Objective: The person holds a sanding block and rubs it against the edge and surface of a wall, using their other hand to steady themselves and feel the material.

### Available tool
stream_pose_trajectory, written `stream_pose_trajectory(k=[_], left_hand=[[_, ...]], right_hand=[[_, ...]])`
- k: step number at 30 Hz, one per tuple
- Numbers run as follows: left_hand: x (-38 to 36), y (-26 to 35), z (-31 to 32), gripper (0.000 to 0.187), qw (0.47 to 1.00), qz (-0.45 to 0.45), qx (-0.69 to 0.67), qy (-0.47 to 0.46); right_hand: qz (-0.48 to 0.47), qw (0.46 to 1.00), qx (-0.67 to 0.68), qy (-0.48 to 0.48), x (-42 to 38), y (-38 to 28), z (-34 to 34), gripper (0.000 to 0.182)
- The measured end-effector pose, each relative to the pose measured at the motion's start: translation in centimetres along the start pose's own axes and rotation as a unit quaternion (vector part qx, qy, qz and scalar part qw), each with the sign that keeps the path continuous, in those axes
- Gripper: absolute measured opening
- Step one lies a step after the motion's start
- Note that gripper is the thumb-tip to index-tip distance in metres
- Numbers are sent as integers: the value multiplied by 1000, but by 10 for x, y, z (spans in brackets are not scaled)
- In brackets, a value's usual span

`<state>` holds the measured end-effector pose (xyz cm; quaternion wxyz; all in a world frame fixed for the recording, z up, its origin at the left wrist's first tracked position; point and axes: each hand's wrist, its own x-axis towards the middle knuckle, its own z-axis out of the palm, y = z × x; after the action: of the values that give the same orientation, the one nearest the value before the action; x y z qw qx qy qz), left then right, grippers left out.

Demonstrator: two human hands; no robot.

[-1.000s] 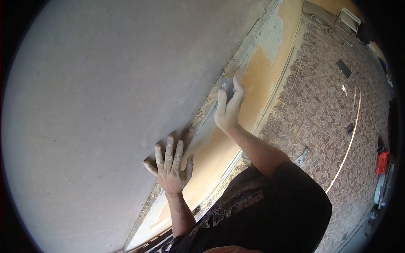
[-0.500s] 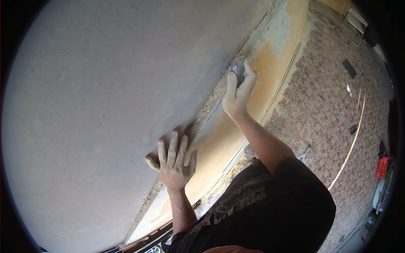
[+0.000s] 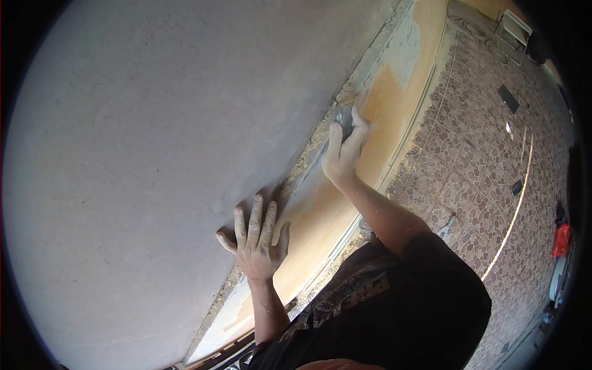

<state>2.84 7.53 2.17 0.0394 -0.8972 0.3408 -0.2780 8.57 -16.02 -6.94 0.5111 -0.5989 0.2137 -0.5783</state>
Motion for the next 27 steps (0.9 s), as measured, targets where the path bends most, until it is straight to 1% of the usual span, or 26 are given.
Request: stream_pose_trajectory(k=[1,3,4,5,6,8,10,11,13,14,15,16,17,18,20,22,23,24,25,27], left_hand=[[4,-1,1,54,1000,2,0,9],[0,-1,1,54,1000,1,-7,6],[-1,1,1,54,1000,2,-8,9],[-1,1,1,53,1000,2,-8,8],[0,-1,1,53,1000,4,-8,7],[1,-4,2,53,1000,7,-10,9],[-5,-1,2,52,1000,-2,-14,1],[-4,0,2,52,1000,-4,-11,5],[-2,-3,1,51,1000,-1,-4,13],[-3,-2,1,50,1000,0,-2,15],[0,-1,3,50,1000,0,-3,20],[3,1,4,50,1000,-2,-5,26],[3,1,3,49,1000,-2,-2,24],[1,0,2,49,1000,-1,3,18],[0,-2,3,49,1000,5,0,21],[-2,-2,4,48,1000,-7,-8,20],[0,-2,2,48,1000,-6,-2,21],[0,-1,2,48,1000,-1,4,23],[0,-1,3,48,1000,-3,-2,27],[-2,0,2,48,1000,-1,-3,29]], right_hand=[[-22,999,-8,-34,-27,12,-3,60],[-105,991,21,-84,-101,39,-14,65],[-144,980,-45,-130,-129,39,-30,68],[-125,981,-7,-151,-149,48,-36,65],[-125,982,-6,-145,-142,45,-30,65],[-55,993,29,-102,-95,31,-18,59],[37,995,68,-56,-15,2,-6,54],[41,995,68,-61,1,0,-3,54],[6,998,59,13,20,-1,4,50],[-40,999,28,-5,1,2,1,52],[-91,996,-4,-22,-36,12,-4,54],[-91,993,5,-74,-82,32,-13,62],[-170,979,-43,-107,-115,39,-26,69],[-180,970,-23,-164,-128,35,-38,71],[-147,975,-14,-164,-129,44,-41,66],[-76,993,9,-87,-59,16,-20,60],[-11,996,53,-71,-16,7,-11,59],[54,993,94,-51,9,3,-5,57],[54,993,91,-54,8,2,-5,57],[-16,999,19,-22,2,-1,1,59]])
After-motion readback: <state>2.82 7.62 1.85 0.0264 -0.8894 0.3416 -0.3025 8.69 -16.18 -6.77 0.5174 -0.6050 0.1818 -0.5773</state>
